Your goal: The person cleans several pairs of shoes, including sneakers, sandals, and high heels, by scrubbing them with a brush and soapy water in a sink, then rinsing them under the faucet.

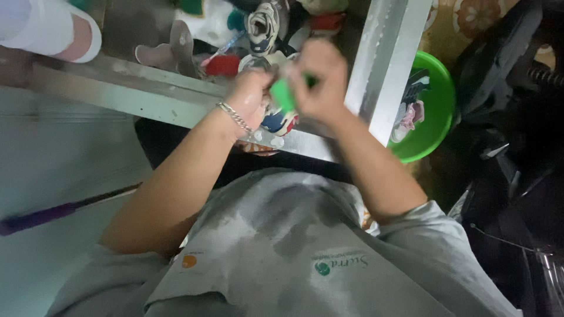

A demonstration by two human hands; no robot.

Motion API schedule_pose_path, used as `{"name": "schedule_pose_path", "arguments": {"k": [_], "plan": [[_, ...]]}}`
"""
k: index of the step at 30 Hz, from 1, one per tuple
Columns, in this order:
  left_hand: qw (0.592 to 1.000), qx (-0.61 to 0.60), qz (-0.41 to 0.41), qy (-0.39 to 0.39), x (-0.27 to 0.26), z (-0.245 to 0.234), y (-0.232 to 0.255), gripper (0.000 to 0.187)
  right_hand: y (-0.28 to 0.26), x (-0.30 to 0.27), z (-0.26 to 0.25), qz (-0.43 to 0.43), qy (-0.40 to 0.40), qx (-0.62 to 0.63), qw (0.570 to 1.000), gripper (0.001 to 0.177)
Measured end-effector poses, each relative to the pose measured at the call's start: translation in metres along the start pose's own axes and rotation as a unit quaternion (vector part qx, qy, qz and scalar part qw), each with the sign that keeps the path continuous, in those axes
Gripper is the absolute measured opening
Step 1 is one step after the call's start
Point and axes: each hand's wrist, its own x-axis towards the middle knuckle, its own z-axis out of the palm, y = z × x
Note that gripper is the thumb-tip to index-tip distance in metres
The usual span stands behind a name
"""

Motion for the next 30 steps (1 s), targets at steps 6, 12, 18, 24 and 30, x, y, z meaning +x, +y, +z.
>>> {"name": "schedule_pose_path", "arguments": {"k": [6,12,18,24,30], "plan": [[0.997,0.058,0.046,-0.020,0.007,0.003,-0.019,0.024,0.022,-0.007,-0.002,0.014,0.058,-0.074,0.995,0.044],[0.989,0.050,0.020,-0.140,-0.044,0.019,0.015,0.053,0.048,-0.015,-0.028,0.059,0.055,-0.098,0.992,0.046],[0.986,0.037,0.041,-0.156,-0.065,0.035,0.032,0.072,0.002,-0.020,-0.007,-0.001,0.031,-0.019,0.999,0.049],[0.986,0.133,-0.012,-0.096,-0.077,0.038,0.040,0.095,0.010,-0.034,0.000,0.020,0.079,-0.087,0.993,0.026],[0.995,0.089,0.013,-0.037,-0.030,0.008,0.006,0.030,0.040,-0.038,-0.026,0.061,0.091,-0.088,0.990,0.045]]}}
